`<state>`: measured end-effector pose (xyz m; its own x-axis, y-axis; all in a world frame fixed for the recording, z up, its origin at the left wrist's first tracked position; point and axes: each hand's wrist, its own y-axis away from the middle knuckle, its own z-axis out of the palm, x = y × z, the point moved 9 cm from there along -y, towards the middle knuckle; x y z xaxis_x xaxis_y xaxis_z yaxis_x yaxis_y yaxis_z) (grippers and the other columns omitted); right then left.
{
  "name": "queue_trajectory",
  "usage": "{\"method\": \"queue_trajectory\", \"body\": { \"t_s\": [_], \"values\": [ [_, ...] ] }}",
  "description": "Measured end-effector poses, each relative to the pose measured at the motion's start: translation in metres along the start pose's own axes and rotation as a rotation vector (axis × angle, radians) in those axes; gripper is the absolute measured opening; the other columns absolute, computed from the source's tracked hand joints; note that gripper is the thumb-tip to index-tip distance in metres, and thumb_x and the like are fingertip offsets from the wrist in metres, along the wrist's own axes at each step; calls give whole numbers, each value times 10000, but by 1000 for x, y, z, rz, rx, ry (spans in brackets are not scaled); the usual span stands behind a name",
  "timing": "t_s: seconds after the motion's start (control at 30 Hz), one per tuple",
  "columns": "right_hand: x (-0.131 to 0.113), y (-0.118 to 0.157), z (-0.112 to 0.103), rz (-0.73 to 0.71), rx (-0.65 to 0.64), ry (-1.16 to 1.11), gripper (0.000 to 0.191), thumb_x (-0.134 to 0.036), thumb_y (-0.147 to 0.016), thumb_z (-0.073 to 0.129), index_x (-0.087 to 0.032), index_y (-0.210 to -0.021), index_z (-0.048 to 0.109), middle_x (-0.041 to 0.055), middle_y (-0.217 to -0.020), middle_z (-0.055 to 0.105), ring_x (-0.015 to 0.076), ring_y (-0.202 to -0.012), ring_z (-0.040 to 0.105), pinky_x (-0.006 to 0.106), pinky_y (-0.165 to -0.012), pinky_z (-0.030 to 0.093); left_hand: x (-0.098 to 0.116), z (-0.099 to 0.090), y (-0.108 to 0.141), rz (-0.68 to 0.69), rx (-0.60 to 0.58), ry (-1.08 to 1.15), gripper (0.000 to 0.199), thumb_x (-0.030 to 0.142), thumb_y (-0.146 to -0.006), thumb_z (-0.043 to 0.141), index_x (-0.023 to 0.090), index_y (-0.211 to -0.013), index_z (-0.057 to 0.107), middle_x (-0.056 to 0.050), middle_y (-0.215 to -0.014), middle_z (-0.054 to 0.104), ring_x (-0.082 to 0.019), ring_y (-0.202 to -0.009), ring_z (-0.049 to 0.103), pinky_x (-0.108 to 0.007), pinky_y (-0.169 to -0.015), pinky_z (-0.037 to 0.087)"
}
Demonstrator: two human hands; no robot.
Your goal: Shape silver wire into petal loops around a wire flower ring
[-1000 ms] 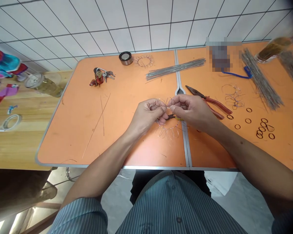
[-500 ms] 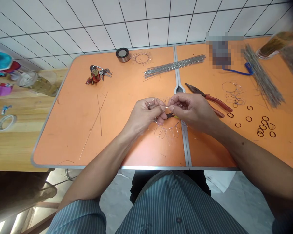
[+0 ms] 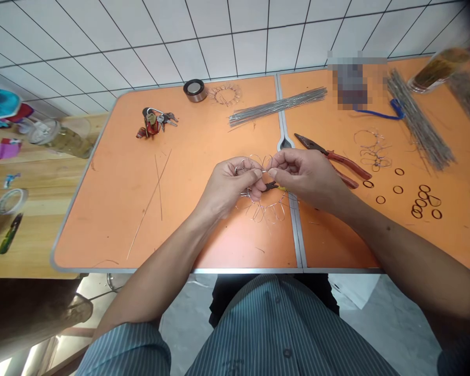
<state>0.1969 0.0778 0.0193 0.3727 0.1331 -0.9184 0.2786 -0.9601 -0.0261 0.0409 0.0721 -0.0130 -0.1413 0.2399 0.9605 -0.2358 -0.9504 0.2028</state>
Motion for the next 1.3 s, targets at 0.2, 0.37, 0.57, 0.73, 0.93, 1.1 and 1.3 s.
{"method": "queue_trajectory", "body": {
  "t_s": [0.2,0.37,0.57,0.73,0.93,1.1,1.3],
  "values": [
    [-2,0,1,-25,7,7,29,-207,-879,712,-201,-850,715,-3,-752,658,147,-689,565,314,-625,427,-1,0,0,-5,4,8,116,223,-796,832,164,-796,732,-20,-672,760,-118,-501,664,-231,-500,565],
    [-3,2,3,-34,-10,13,12,-208,-883,718,-208,-873,724,4,-767,687,157,-705,593,320,-645,456,0,-2,1,-1,20,-11,158,257,-802,860,174,-802,726,-22,-690,767,-115,-512,666,-233,-522,572],
    [-10,5,1,-100,58,103,57,-158,-862,690,-211,-859,713,-2,-748,701,154,-693,613,327,-679,468,0,-1,1,4,9,-24,160,276,-840,835,171,-789,726,-34,-716,778,-116,-520,672,-234,-522,570],
    [-13,7,2,-146,105,184,71,-153,-849,673,-215,-815,676,1,-735,689,158,-685,599,337,-677,439,-3,2,3,29,-15,-45,167,290,-876,829,173,-820,724,-34,-736,786,-120,-536,686,-239,-539,585],
    [-13,7,3,-142,127,256,71,-175,-838,676,-222,-791,650,6,-732,668,170,-702,578,343,-663,388,-4,3,3,43,-16,-57,160,271,-914,795,178,-817,708,-22,-733,784,-120,-535,700,-230,-526,572],
    [-16,7,3,-152,125,268,63,-199,-816,689,-223,-782,643,8,-741,666,171,-698,570,348,-660,374,-4,4,4,43,-11,-51,140,265,-903,786,183,-827,702,-14,-715,770,-120,-528,697,-231,-526,571],
    [-14,6,4,-150,126,294,61,-209,-803,704,-219,-779,649,16,-754,680,173,-700,568,349,-645,360,-4,4,3,27,-14,-48,118,253,-863,812,184,-847,718,-11,-699,765,-121,-518,684,-234,-522,570]
  ]
}}
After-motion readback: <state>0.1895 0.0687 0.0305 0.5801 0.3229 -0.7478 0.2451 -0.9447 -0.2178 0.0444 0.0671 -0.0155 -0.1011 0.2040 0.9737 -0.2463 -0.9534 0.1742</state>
